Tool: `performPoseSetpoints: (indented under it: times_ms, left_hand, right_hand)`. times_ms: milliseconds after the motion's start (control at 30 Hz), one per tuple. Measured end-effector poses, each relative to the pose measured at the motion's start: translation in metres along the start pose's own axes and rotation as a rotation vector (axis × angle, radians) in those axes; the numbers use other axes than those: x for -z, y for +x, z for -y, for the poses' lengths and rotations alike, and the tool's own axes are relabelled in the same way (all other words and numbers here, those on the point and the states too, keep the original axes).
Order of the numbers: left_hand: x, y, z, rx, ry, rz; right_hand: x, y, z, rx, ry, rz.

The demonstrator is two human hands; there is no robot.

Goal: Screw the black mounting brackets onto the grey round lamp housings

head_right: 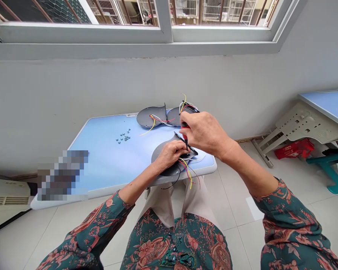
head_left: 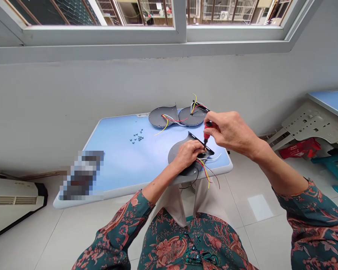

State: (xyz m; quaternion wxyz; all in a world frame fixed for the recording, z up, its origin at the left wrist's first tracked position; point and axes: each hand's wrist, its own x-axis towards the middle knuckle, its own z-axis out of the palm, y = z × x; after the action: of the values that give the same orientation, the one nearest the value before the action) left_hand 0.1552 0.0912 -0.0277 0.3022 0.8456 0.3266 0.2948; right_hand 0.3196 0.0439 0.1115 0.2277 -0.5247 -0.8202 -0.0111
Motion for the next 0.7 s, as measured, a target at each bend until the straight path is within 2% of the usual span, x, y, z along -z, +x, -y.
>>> performPoseSetpoints:
  times_ms: [67, 133, 200, 300, 367, 400, 467, 533, 600, 700]
  left_hand:
    - [0.0, 0.0, -0.001, 0.032, -0.019, -0.008]
    - [0.0, 0.001, 0.0, 0.066, -0.033, -0.015]
    - [0.0, 0.001, 0.001, 0.081, -0.04, -0.022]
    - [-0.001, 0.002, 0.001, 0.064, -0.025, -0.026]
    - [-0.002, 0.002, 0.0, 0.041, 0.006, -0.018]
    - [-0.003, 0.003, -0.001, 0.037, 0.022, -0.009]
    - [-0.003, 0.006, -0.001, 0.047, 0.059, 0.022]
    - [-0.003, 0.008, -0.001, 0.046, 0.088, 0.036]
    - [-0.003, 0.008, 0.0, 0.036, 0.108, 0.045]
    - [-0.003, 0.007, 0.001, 0.02, 0.117, 0.056]
  right_hand:
    - [-0.006, -0.002, 0.004, -0.152, -0.155, -0.078]
    - [-0.01, -0.003, 0.008, -0.222, -0.261, -0.117]
    - [-0.009, -0.003, 0.009, -0.166, -0.198, -0.095]
    - [0.001, -0.002, 0.001, 0.026, 0.079, 0.032]
    - [0.005, -0.002, -0.006, 0.063, 0.152, 0.095]
    - [0.004, -0.003, -0.009, 0.021, 0.105, 0.065]
    - [-0.001, -0.005, -0.014, -0.098, -0.116, -0.089]
    - [-0.008, -0.007, -0.015, -0.117, -0.281, -0.189]
    - [-0.011, -0.009, -0.016, -0.05, -0.294, -0.178]
    - [-0.01, -0.01, -0.018, 0.06, -0.118, -0.069]
